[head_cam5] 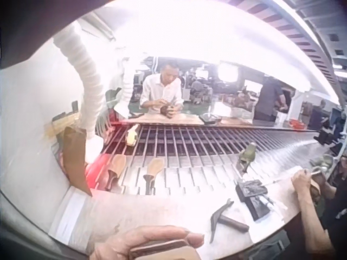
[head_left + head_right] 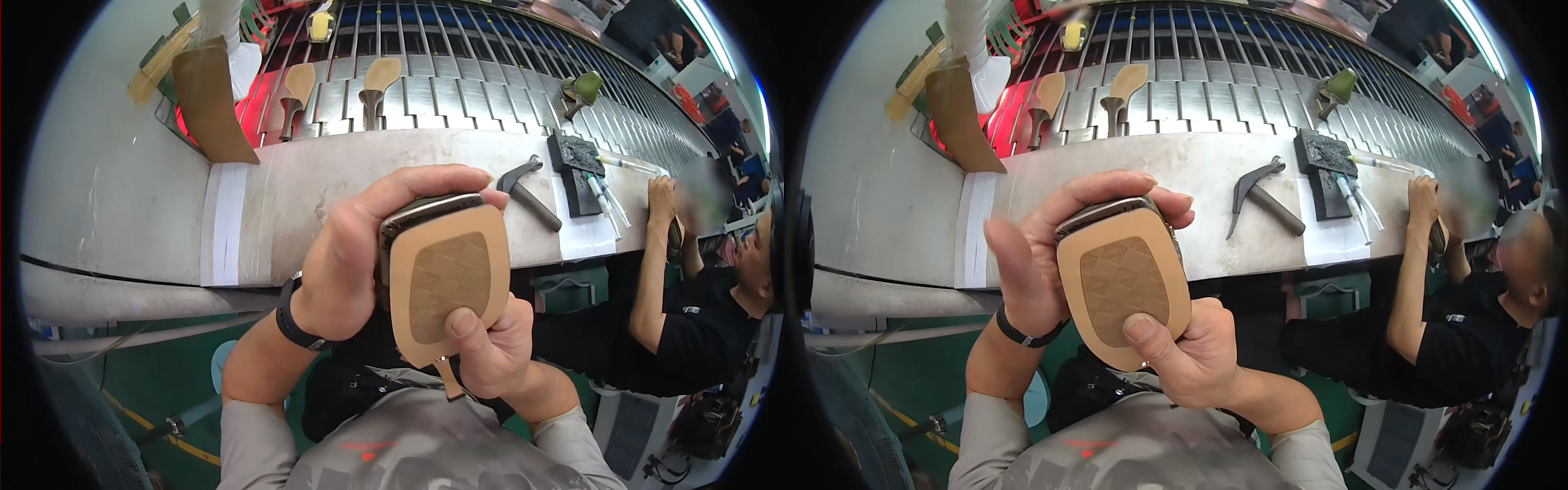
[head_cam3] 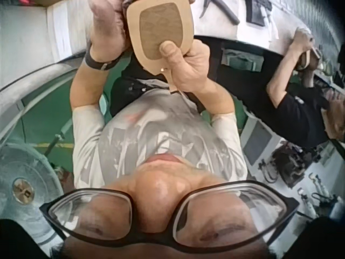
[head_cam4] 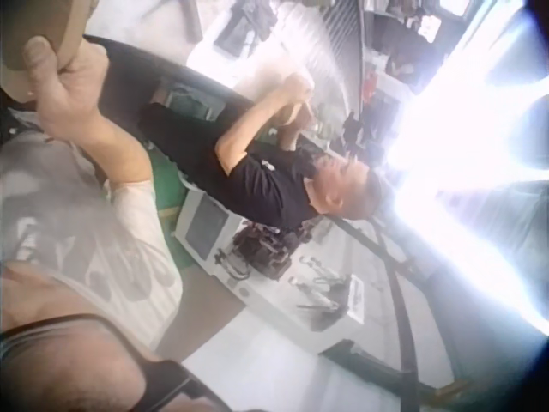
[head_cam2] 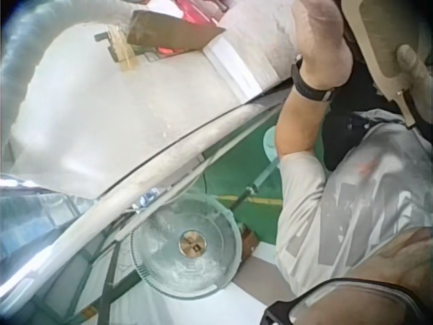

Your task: The person attaches a sole to a heeled shoe by hand, taps the edges with a hammer, and applies liquid along the shoe seam using a syringe.

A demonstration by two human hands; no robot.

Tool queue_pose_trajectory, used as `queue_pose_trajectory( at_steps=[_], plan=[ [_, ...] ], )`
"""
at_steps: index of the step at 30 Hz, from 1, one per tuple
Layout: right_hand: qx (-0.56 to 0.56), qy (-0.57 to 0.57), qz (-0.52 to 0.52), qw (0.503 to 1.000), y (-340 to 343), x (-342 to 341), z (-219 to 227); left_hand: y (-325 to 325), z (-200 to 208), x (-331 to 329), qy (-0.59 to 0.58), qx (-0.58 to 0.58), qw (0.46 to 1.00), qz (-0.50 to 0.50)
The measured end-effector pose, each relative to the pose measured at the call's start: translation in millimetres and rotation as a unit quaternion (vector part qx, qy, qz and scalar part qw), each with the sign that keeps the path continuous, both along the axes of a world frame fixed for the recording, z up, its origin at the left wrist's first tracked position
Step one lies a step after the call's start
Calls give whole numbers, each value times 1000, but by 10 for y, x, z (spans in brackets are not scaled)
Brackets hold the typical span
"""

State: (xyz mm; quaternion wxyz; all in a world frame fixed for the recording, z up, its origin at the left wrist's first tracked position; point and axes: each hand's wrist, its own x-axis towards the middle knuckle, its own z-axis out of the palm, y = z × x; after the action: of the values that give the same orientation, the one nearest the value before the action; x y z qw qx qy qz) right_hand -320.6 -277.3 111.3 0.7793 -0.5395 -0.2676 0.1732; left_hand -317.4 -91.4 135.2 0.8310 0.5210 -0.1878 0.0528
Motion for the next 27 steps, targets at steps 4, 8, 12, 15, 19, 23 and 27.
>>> queue_pose_trajectory(
  at_steps=[4,8,12,15,19,23,27],
  plan=[
    [-22,-59,-10,998,-16,-30,-63,-66,78,-105,30,78,996,41],
    [-14,-39,-40,998,21,-82,-44,-75,42,-99,31,43,998,29],
    [-8,-51,-24,998,-5,-65,-88,-43,31,-86,15,60,998,29],
    [-2,-46,-19,999,-1,-72,-39,-21,9,-67,-14,80,996,24],
    [-5,-47,-30,998,35,-93,24,-49,32,-98,-5,70,997,32],
    [-19,-29,-32,999,22,-111,52,-52,68,-129,5,62,998,25],
    [-30,-33,-4,999,-71,-100,33,-55,239,-178,87,63,994,21]
  ],
)
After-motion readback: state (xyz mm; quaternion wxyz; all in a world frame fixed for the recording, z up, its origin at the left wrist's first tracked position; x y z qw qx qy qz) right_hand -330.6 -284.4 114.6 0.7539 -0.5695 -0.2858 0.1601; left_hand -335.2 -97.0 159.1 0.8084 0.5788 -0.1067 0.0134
